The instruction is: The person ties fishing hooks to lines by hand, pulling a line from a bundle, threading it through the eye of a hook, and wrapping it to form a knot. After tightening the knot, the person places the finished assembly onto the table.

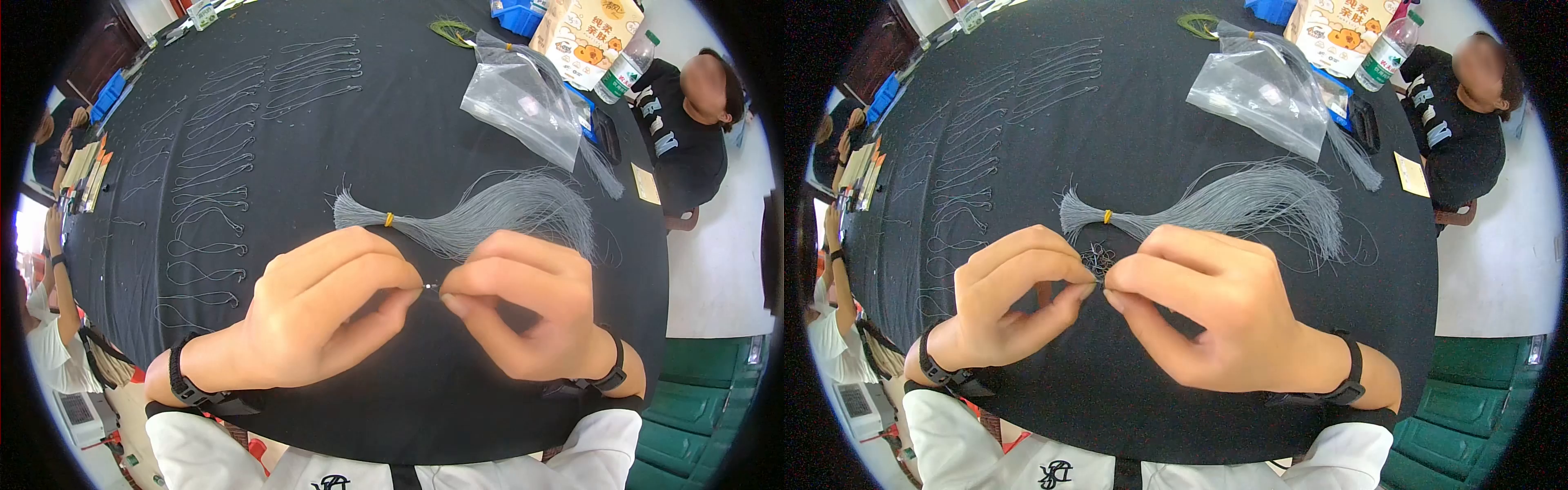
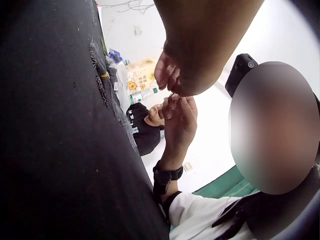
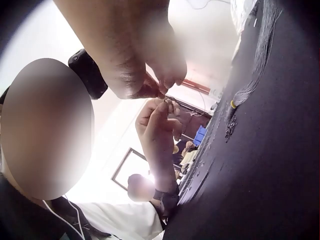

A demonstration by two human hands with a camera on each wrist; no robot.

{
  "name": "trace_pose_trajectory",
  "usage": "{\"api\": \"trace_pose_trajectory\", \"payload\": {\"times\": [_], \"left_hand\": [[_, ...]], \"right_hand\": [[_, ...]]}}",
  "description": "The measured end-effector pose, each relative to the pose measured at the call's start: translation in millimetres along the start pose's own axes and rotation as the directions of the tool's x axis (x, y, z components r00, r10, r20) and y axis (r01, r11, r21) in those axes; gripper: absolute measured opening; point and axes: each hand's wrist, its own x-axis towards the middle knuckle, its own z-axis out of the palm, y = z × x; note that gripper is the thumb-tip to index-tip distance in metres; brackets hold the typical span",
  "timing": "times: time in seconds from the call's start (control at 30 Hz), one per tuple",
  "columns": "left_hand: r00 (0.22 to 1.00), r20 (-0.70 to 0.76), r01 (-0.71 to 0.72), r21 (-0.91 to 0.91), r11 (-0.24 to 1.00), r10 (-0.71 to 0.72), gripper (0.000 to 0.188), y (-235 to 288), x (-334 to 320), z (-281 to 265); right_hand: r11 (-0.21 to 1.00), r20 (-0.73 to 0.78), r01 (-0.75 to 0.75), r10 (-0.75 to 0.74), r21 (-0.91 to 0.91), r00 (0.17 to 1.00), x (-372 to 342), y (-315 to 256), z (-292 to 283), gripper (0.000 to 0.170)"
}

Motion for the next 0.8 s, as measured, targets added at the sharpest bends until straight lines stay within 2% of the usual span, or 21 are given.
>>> {"api": "trace_pose_trajectory", "payload": {"times": [0.07, 0.17, 0.37, 0.8], "left_hand": [[1.0, -0.004, 0.028, -0.023, 0.999, -0.028, 0.018, -1.5, -0.7, -0.7], [0.998, 0.013, 0.059, -0.038, 0.998, -0.058, 0.017, 0.4, -0.2, -2.9], [0.996, 0.024, 0.086, -0.051, 0.995, -0.085, 0.017, 0.7, -0.9, -4.3], [0.984, 0.048, 0.177, -0.118, 0.977, -0.173, 0.015, 2.7, -1.3, -4.1]], "right_hand": [[0.998, -0.01, -0.04, 0.04, 0.047, 0.999, 0.1, -5.4, 1.9, 0.015], [0.994, 0.078, -0.109, 0.107, 0.02, 0.991, 1.1, -13.1, -2.3, 0.015], [0.997, 0.13, -0.08, 0.08, -0.003, 0.988, -2.6, -9.8, 0.8, 0.015], [0.997, 0.046, 0.009, -0.006, -0.083, 0.999, -8.6, -7.6, 10.1, 0.017]]}}
